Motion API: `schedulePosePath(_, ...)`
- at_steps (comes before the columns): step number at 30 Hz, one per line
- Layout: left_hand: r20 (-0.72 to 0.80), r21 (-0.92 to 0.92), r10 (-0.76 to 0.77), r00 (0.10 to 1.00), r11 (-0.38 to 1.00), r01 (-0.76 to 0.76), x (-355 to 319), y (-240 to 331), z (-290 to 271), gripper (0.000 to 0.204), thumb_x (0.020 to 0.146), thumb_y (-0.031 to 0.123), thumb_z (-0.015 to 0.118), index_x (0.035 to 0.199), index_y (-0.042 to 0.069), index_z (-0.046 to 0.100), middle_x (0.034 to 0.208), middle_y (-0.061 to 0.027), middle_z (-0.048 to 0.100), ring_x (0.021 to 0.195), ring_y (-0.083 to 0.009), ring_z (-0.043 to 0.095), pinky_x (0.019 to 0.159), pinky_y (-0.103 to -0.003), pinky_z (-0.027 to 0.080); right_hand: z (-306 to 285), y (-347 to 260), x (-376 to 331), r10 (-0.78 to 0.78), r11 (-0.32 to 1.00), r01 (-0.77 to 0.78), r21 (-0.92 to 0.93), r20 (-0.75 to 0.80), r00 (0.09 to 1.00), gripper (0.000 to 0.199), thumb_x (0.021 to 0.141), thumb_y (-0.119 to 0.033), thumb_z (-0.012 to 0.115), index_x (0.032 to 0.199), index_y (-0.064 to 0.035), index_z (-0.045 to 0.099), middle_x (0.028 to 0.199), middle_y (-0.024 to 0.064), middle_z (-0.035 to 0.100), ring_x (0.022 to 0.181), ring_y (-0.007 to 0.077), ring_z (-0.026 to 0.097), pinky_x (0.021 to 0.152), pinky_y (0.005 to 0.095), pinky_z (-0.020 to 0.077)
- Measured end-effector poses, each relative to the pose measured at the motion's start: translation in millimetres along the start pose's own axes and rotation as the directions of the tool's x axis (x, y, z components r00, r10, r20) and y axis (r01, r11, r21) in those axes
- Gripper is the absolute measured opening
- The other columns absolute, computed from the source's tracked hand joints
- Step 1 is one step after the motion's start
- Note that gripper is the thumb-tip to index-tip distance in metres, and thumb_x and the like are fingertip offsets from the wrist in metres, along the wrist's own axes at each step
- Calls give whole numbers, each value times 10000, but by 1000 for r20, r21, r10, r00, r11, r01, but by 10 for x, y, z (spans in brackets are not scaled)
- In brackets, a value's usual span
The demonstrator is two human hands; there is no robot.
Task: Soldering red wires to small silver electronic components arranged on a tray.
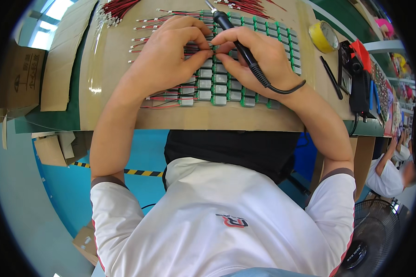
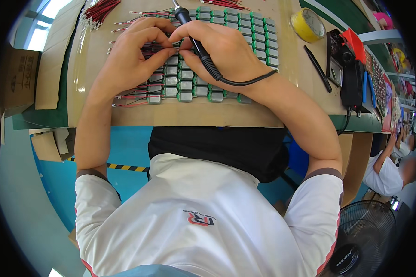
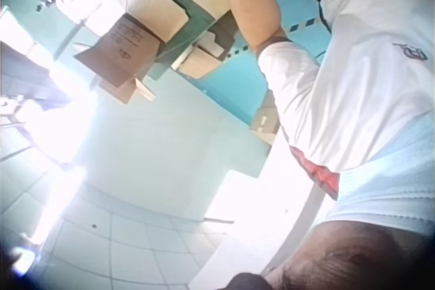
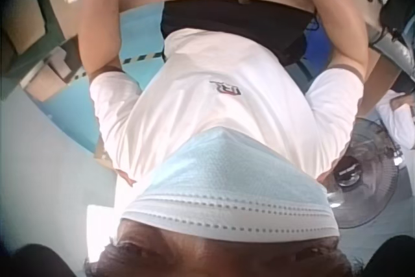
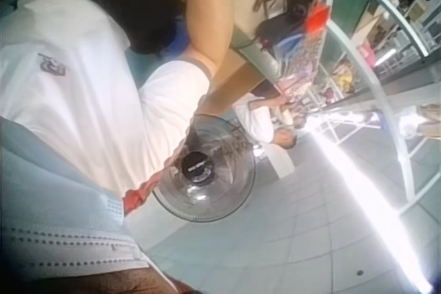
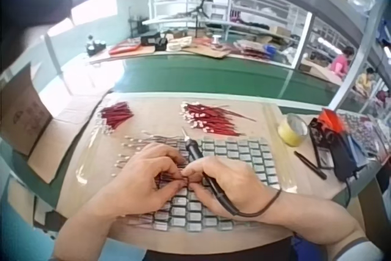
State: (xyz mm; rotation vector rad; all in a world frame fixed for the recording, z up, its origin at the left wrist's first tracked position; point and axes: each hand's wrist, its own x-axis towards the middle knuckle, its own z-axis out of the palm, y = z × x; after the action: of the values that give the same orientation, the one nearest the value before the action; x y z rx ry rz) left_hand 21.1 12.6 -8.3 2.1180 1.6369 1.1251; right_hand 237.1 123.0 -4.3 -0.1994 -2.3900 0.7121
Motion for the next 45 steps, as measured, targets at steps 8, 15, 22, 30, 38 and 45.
schedulePosePath(8,35,71,54,998,996,-56,-27,3,-32,105,820,31,800,864,0,710,1287,-114,723,1190,-316,678,1010,-402,548,-285,28,-181,119,993,-119,2,-95,988,461,964,-140,818,1413,-118,715,851,100,741,682,228,703,644,329,561)
schedulePosePath(15,52,56,25,998,998,-28,-44,27,-35,100,811,38,802,845,5,714,1289,-108,725,1220,-309,674,1037,-405,531,-666,86,-546,-46,999,46,20,17,999,523,962,-204,832,1409,23,682,950,94,810,775,204,746,711,317,580)
schedulePosePath(22,40,78,10,999,997,-13,-42,20,-18,114,786,51,810,828,6,715,1265,-121,730,1182,-324,678,1003,-410,546,-641,26,-658,-46,992,46,117,-1,999,364,914,-35,796,1262,60,753,859,107,786,741,238,741,680,329,579)
schedulePosePath(30,67,93,-9,998,996,3,-19,52,-38,104,807,23,799,833,-9,703,1302,-104,727,1204,-293,687,1018,-378,544,-611,62,-670,-81,989,82,121,-14,997,347,872,-14,802,1210,60,774,836,111,783,721,234,738,646,317,577)
schedulePosePath(38,52,105,29,998,994,-34,-25,33,-33,111,800,30,799,829,-6,699,1297,-107,730,1183,-304,692,1016,-385,540,-607,49,-665,-69,990,70,122,-6,998,345,860,9,789,1202,54,777,801,95,776,708,222,731,637,310,573)
schedulePosePath(45,51,114,23,998,993,-29,-29,29,-24,105,799,34,797,831,-6,705,1297,-107,731,1187,-308,691,1017,-388,539,-607,36,-663,-54,991,53,121,5,999,360,852,28,781,1212,44,777,811,100,770,716,219,729,638,310,575)
